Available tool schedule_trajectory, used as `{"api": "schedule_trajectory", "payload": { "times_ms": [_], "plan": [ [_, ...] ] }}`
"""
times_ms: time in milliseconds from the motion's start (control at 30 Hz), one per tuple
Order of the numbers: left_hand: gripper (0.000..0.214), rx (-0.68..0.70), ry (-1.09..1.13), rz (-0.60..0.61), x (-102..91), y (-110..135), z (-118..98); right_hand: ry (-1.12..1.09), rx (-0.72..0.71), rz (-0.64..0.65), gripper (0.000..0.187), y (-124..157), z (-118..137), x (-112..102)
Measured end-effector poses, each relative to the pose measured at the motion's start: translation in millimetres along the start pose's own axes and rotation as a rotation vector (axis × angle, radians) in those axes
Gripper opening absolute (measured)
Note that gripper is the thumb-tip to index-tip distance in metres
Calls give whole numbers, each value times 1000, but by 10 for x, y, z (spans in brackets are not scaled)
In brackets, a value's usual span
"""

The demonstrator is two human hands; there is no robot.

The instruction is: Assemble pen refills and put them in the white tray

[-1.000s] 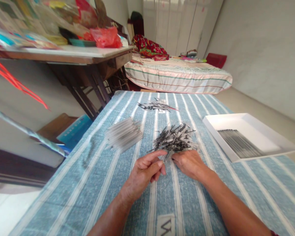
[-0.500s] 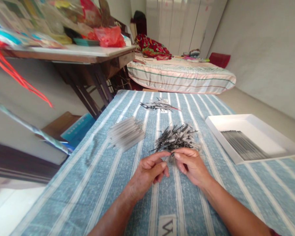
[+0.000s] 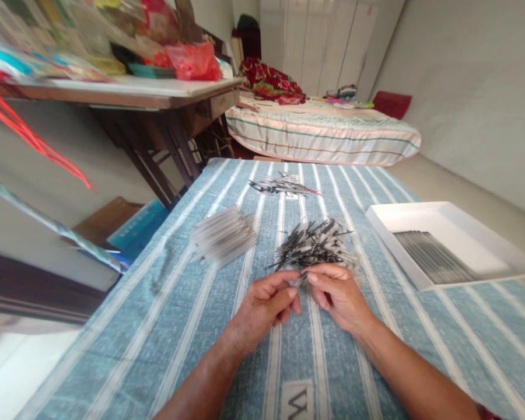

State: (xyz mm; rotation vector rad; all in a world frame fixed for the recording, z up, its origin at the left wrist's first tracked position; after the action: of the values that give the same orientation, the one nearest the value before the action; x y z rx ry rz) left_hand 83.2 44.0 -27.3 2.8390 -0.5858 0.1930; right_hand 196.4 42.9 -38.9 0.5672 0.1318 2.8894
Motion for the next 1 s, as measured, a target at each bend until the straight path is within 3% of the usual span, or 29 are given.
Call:
{"api": "schedule_trajectory", "payload": {
  "times_ms": [300,600,1000],
  "plan": [
    [33,9,-9,15,10,2,-9,30,-11,15,19,8,-12,7],
    [32,-67,13,46,21,20,61,51,-33,44,16,16,-8,32],
    [22,5,-231,98,48,26,41,535,-308,229,17,45,213,32]
  ]
}}
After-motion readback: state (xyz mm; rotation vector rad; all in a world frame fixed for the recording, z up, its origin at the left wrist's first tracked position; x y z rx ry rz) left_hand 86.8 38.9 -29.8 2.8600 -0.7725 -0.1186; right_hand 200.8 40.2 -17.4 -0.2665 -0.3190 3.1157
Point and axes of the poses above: each hand's wrist, its own y-axis away from the middle knuckle, its own x-axis out of the palm, z = x × y, the point moved 9 cm from there along -y, towards the middle knuckle, and after that the axes turned 9 degrees about -z, right-handed, at the moved point
